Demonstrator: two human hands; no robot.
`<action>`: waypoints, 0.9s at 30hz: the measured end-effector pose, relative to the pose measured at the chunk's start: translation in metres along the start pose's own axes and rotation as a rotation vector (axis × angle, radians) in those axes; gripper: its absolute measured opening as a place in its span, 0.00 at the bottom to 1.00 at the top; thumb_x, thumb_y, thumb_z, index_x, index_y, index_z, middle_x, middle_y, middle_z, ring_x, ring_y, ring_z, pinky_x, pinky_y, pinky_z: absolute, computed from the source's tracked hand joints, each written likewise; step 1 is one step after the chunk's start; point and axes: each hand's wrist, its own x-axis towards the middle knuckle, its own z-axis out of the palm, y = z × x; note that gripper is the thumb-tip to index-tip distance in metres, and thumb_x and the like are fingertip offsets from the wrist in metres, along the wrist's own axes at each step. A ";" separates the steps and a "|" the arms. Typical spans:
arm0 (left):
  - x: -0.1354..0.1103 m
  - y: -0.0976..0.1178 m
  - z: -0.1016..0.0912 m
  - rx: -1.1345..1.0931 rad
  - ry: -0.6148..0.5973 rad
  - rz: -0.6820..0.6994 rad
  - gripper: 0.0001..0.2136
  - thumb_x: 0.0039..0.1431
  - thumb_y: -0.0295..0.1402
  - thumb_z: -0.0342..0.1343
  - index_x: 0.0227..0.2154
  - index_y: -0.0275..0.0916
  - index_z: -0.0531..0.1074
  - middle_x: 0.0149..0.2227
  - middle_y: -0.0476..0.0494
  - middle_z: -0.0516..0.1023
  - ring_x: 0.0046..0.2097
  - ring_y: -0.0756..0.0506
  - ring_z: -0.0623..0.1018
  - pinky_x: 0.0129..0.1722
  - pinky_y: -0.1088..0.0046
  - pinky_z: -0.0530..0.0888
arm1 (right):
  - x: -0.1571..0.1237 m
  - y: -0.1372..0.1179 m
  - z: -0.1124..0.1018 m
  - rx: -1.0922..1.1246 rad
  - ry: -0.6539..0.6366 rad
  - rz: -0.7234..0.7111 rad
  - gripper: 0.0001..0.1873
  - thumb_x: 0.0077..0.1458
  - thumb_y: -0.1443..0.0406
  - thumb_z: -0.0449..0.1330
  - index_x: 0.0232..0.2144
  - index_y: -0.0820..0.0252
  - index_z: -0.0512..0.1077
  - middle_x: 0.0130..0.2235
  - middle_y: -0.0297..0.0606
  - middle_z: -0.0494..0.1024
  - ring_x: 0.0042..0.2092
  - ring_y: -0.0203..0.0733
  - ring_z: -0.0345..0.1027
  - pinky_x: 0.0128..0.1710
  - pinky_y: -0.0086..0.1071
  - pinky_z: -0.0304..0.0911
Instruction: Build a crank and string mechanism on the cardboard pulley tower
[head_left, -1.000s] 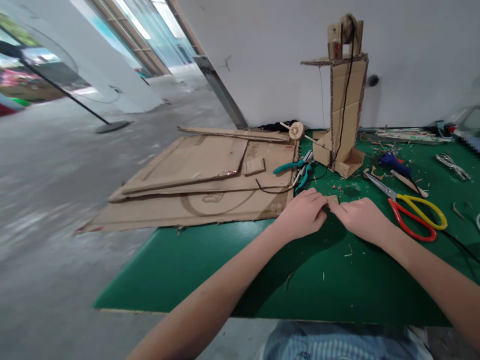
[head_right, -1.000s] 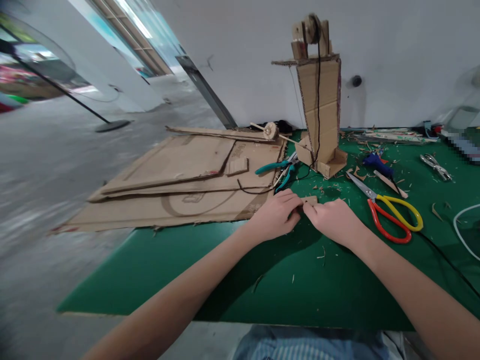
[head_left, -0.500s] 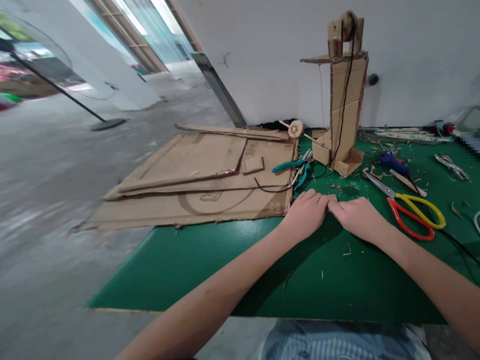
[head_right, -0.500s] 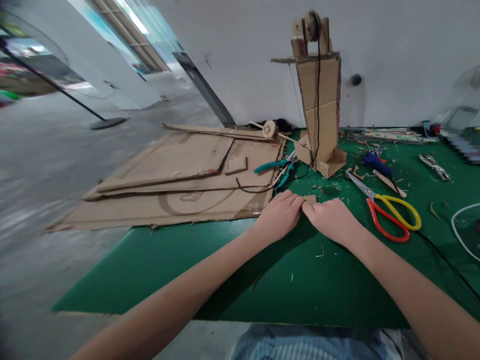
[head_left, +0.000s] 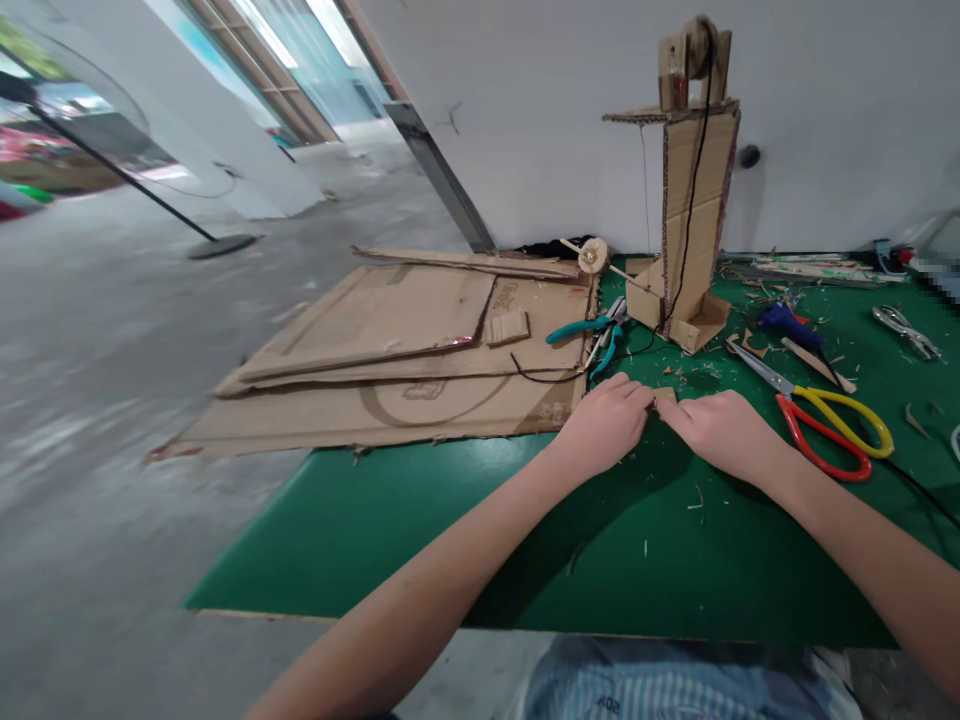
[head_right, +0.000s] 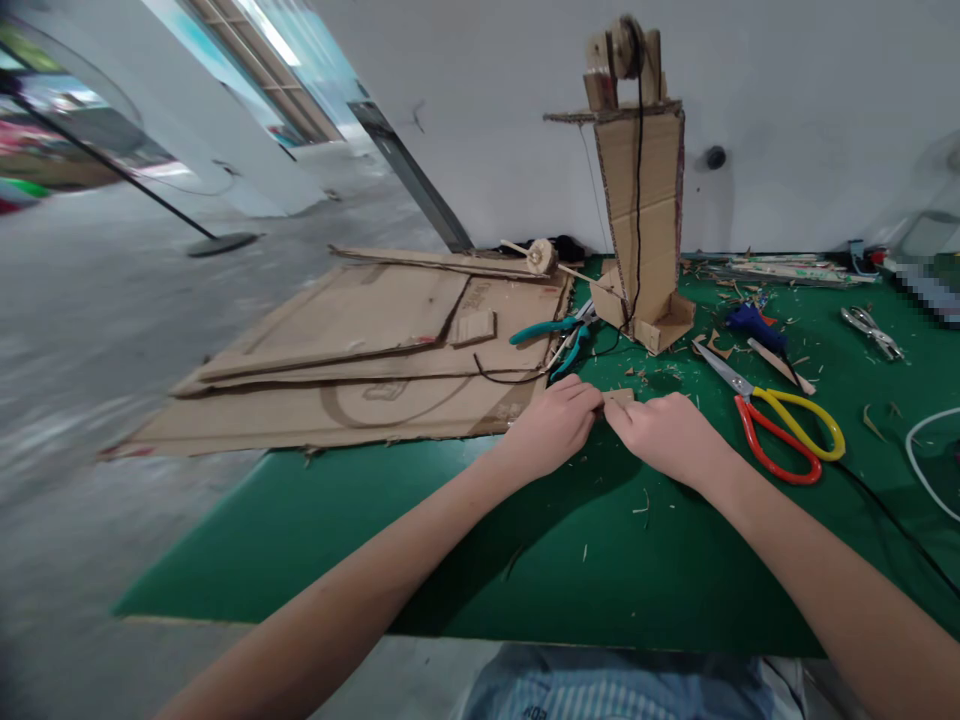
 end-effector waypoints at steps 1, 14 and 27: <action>0.000 0.000 -0.001 -0.034 0.009 -0.013 0.11 0.62 0.22 0.44 0.31 0.35 0.71 0.29 0.41 0.73 0.36 0.43 0.71 0.39 0.65 0.70 | 0.000 0.000 0.000 -0.005 0.011 -0.001 0.20 0.59 0.77 0.50 0.52 0.68 0.69 0.26 0.35 0.76 0.24 0.35 0.66 0.22 0.33 0.42; -0.003 -0.009 0.000 -0.643 0.033 -0.112 0.14 0.59 0.24 0.46 0.40 0.35 0.76 0.36 0.42 0.78 0.39 0.47 0.75 0.43 0.70 0.73 | -0.004 0.006 0.002 0.059 -0.039 0.033 0.15 0.64 0.72 0.50 0.49 0.65 0.72 0.24 0.33 0.75 0.23 0.34 0.64 0.23 0.34 0.38; 0.000 -0.010 -0.008 -0.400 -0.121 -0.104 0.14 0.61 0.23 0.42 0.37 0.36 0.74 0.37 0.41 0.78 0.43 0.44 0.75 0.44 0.67 0.72 | -0.001 0.002 0.002 0.051 -0.030 0.006 0.15 0.64 0.74 0.47 0.46 0.65 0.71 0.25 0.33 0.75 0.23 0.34 0.63 0.23 0.35 0.37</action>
